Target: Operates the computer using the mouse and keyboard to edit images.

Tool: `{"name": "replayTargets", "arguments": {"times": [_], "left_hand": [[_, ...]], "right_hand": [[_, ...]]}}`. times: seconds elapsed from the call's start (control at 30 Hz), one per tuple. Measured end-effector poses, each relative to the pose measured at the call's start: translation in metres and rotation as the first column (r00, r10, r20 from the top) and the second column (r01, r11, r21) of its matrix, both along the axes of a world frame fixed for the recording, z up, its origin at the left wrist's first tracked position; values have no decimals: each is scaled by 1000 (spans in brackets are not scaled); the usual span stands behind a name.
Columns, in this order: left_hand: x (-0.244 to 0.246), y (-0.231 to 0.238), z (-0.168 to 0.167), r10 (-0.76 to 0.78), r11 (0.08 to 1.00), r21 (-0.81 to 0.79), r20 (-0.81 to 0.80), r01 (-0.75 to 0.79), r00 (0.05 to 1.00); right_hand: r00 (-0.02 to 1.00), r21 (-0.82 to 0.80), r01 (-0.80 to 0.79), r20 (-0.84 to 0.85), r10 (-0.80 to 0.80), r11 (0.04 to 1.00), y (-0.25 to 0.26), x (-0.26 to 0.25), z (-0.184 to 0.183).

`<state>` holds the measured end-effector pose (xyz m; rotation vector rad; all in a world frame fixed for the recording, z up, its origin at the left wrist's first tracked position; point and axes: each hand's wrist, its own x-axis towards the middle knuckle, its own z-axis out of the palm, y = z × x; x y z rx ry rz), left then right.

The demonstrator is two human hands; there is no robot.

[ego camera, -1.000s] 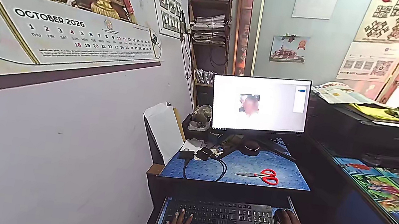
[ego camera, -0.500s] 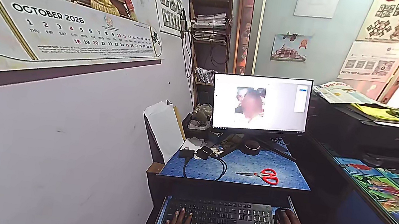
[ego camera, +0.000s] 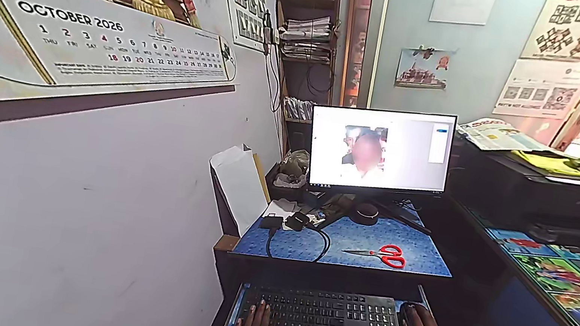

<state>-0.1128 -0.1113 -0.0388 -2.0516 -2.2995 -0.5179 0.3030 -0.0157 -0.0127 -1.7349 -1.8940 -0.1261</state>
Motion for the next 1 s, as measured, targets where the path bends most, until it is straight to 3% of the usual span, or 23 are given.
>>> {"name": "replayTargets", "arguments": {"times": [0.1,1.0], "left_hand": [[0,2,-2,25,999,-20,4,-25,1000],[-2,1,-8,19,1000,8,-36,-19,999]], "right_hand": [[1000,54,-12,1,12,998,2,0,-3],[1000,35,27,0,-27,999,-1,-1,-1]]}}
